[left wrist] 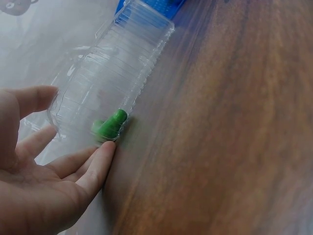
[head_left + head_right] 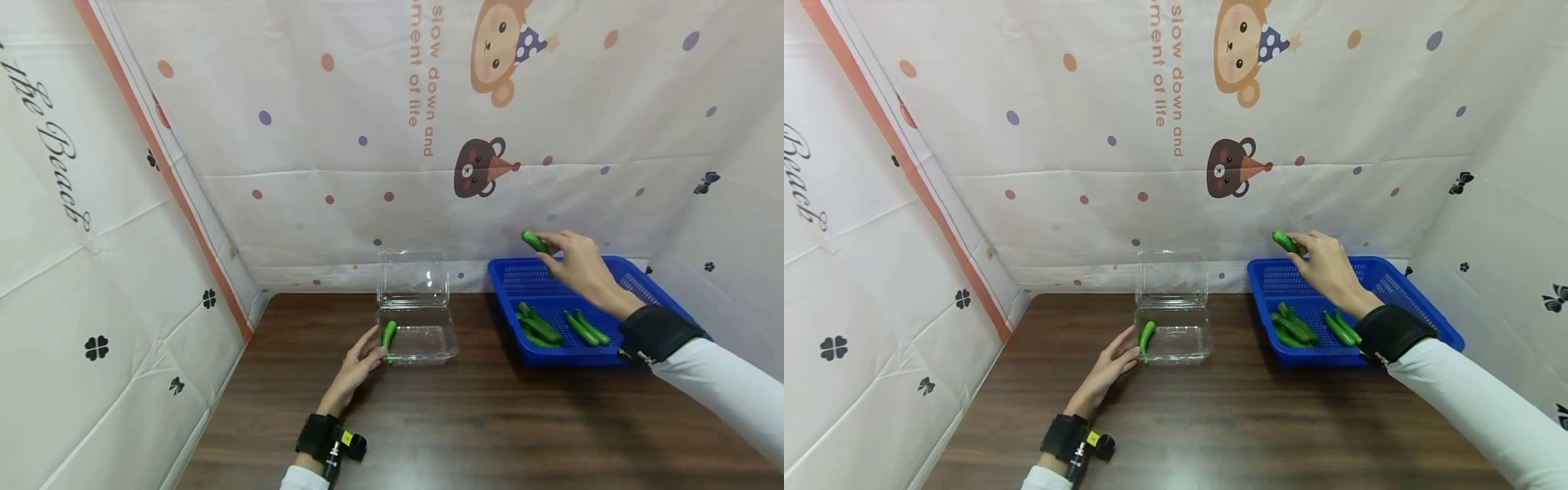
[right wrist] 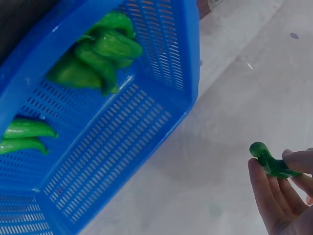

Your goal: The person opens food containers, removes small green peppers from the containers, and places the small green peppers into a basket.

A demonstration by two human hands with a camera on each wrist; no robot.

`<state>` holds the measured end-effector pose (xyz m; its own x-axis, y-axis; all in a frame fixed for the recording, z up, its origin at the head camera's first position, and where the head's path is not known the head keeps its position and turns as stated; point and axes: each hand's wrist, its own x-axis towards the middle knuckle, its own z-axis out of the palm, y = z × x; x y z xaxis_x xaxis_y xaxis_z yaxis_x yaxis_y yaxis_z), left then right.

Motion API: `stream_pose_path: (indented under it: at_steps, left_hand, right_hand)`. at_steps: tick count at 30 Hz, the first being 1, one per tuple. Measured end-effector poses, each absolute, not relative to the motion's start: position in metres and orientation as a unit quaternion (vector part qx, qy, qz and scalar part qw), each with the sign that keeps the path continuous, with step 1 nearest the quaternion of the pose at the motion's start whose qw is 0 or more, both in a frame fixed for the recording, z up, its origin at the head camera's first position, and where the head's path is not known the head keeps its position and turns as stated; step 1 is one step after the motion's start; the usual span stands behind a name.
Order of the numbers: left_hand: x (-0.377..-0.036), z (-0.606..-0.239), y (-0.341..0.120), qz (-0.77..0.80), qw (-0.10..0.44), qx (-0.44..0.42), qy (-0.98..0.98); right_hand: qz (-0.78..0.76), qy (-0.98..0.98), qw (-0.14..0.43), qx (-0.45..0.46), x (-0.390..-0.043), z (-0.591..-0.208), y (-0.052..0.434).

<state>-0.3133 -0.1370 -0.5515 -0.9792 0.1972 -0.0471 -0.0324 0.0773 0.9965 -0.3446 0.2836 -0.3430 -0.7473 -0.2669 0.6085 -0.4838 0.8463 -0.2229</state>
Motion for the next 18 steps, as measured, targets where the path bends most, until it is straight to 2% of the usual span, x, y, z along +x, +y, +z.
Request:
stream_pose_path:
  at_steps: [18]
  left_hand:
    - [-0.310, -0.550, -0.139, 0.674, 0.088, 0.055, 0.731]
  right_hand:
    - [0.181, -0.921, 0.274, 0.209, -0.344, -0.361, 0.297]
